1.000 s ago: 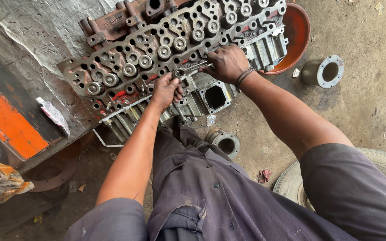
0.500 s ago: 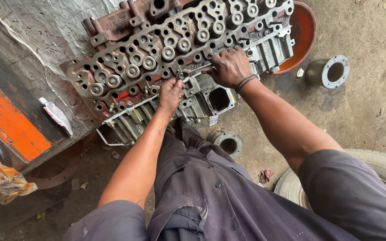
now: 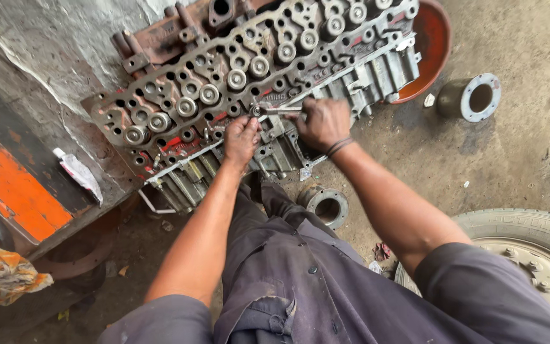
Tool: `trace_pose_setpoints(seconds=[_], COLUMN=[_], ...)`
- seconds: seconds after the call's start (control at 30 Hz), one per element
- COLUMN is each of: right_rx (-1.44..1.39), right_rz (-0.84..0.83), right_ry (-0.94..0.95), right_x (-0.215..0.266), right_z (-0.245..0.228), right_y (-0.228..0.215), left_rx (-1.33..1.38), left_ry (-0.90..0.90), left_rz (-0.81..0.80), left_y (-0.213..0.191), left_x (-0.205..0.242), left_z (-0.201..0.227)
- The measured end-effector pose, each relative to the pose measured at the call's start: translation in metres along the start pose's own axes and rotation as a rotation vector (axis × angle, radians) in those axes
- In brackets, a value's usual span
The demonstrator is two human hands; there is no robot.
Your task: The person uses a wrench and their hands to work on the cylinder head and valve components of a disassembled engine block sitting on the floor.
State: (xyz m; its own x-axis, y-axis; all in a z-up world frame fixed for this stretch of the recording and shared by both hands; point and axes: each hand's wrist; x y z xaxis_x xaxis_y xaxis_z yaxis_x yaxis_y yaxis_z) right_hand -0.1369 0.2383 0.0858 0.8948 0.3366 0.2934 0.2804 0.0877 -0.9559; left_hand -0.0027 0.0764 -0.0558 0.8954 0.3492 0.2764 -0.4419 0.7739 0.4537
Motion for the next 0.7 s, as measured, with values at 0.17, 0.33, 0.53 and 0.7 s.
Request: trace_pose_setpoints(seconds=[0.17,0.33,0.53,0.7], right_rx=[-0.118,-0.166,-0.277,-0.191], right_rz=[0.012,-0.084,-0.130,-0.288], right_ry=[-0.035,-0.004,0.022,-0.113], right_x=[0.009,0.020,0.092,0.137], right_z=[-0.003,0.005,-0.010,-0.028], right_y=[-0.008,-0.001,0.011,0.011], left_rx=[-0.118,-0.667,-0.851,-0.973], left_ry=[-0.099,0.039,0.026,0.018], left_rz=[-0.061,0.015,-0.016,0.075], left_y=[-0.011,-0.012,-0.025,-0.039], left_x=[-0.007,0.013,0.079,0.105], left_z=[0.003,0.016,0.076,0.112])
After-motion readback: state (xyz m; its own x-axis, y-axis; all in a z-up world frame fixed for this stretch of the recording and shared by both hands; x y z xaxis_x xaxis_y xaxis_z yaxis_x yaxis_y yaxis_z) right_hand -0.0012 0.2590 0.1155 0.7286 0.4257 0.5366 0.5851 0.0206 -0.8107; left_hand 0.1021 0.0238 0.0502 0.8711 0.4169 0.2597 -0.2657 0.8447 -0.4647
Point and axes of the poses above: each hand's wrist, its own x-axis away from the middle knuckle, its own y-axis out of the palm, z = x × y, and after that the axes turned 15 degrees about y, right-handed
